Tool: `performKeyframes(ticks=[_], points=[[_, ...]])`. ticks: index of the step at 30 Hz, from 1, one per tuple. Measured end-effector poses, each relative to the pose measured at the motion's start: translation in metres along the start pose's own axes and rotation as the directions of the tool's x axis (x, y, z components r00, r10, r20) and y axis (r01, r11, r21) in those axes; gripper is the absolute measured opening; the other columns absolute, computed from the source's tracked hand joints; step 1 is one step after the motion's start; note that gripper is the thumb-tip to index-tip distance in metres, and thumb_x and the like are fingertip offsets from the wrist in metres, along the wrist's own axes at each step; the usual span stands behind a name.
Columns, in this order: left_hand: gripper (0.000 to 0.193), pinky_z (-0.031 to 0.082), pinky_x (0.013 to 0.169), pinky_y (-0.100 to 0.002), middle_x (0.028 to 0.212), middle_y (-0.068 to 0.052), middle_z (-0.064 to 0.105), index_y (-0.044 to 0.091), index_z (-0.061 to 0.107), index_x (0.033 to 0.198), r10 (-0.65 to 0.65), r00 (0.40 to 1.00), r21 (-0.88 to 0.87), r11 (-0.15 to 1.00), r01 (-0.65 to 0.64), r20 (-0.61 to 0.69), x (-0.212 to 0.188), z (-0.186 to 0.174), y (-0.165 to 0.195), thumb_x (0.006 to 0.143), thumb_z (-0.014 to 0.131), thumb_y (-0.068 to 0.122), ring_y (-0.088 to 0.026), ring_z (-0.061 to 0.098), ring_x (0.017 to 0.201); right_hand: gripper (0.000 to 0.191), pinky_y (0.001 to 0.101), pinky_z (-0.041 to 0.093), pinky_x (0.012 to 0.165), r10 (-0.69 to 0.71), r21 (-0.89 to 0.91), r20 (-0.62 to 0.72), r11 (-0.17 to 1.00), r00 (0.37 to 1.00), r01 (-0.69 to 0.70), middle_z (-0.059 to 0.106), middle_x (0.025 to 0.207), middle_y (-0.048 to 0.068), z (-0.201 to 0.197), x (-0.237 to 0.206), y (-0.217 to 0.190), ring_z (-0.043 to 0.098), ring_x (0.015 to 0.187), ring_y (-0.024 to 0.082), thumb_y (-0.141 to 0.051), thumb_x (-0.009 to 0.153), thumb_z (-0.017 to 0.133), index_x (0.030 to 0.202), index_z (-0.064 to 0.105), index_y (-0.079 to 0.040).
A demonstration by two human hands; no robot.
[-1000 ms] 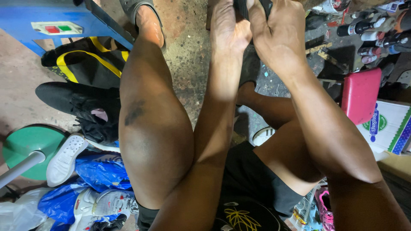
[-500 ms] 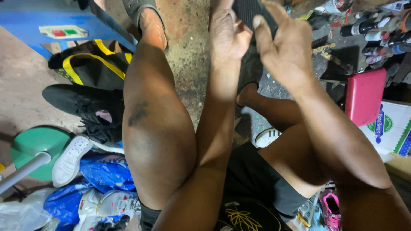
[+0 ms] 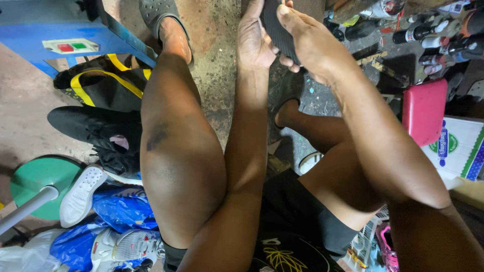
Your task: The person sits on the floor and uses a grinding machine to smooth the bottom of a black shoe sole. They hold the sole against the rotating wheel with both hands, moving it back and forth to grind the surface.
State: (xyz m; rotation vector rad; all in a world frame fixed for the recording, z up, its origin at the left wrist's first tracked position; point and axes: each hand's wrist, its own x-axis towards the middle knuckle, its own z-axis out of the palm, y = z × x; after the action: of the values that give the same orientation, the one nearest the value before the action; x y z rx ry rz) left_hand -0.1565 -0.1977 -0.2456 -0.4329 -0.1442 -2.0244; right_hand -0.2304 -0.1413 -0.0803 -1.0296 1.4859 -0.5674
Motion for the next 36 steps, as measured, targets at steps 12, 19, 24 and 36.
performKeyframes(ticks=[12, 19, 24, 36], points=[[0.051, 0.047, 0.028, -0.042, 0.049, -0.014, 0.054, -0.007, 0.062, 0.085, 0.063, 0.954, 0.128, 0.991, -0.026, -0.292, 0.015, -0.018, 0.003, 0.109, 0.037, 0.030, -0.026, 0.054, 0.034, 0.028, 0.0274, 0.036, 0.041, -0.154, 0.175, -0.021, 0.972, 0.988, 0.156, 0.062, 0.082, 0.006, -0.009, 0.041, 0.023, 0.052, 0.055, 0.010, -0.031, 0.110, 0.047, 0.112, 0.060, -0.007], [0.045, 0.038, 0.021, -0.040, 0.049, -0.011, 0.051, -0.001, 0.056, 0.076, 0.136, 0.769, 0.213, 0.977, 0.000, -0.625, 0.026, -0.032, 0.004, 0.110, 0.047, 0.028, -0.023, 0.045, 0.031, 0.036, 0.0261, 0.038, 0.040, -0.039, 0.099, -0.114, 0.994, 0.993, 0.050, 0.061, 0.075, 0.006, -0.013, 0.054, 0.023, 0.050, 0.050, 0.009, -0.028, 0.114, 0.042, 0.098, 0.061, -0.003], [0.043, 0.043, 0.020, -0.048, 0.047, -0.012, 0.050, 0.000, 0.056, 0.076, 0.150, 0.714, 0.251, 0.967, 0.037, -0.684, 0.018, -0.031, -0.003, 0.105, 0.045, 0.030, -0.023, 0.045, 0.029, 0.029, 0.0271, 0.039, 0.042, -0.141, 0.038, -0.085, 0.989, 0.986, 0.145, 0.062, 0.078, 0.006, -0.009, 0.041, 0.021, 0.051, 0.054, 0.010, -0.022, 0.112, 0.041, 0.102, 0.058, -0.001], [0.048, 0.046, 0.018, -0.043, 0.044, -0.011, 0.053, 0.001, 0.059, 0.085, 0.165, 0.674, 0.277, 0.959, 0.061, -0.720, 0.010, -0.009, -0.008, 0.105, 0.038, 0.040, -0.023, 0.048, 0.023, 0.037, 0.0265, 0.040, 0.046, -0.124, 0.041, -0.157, 0.990, 0.980, 0.132, 0.062, 0.088, 0.009, 0.003, 0.013, 0.020, 0.049, 0.055, 0.010, -0.033, 0.118, 0.040, 0.122, 0.056, 0.000]])
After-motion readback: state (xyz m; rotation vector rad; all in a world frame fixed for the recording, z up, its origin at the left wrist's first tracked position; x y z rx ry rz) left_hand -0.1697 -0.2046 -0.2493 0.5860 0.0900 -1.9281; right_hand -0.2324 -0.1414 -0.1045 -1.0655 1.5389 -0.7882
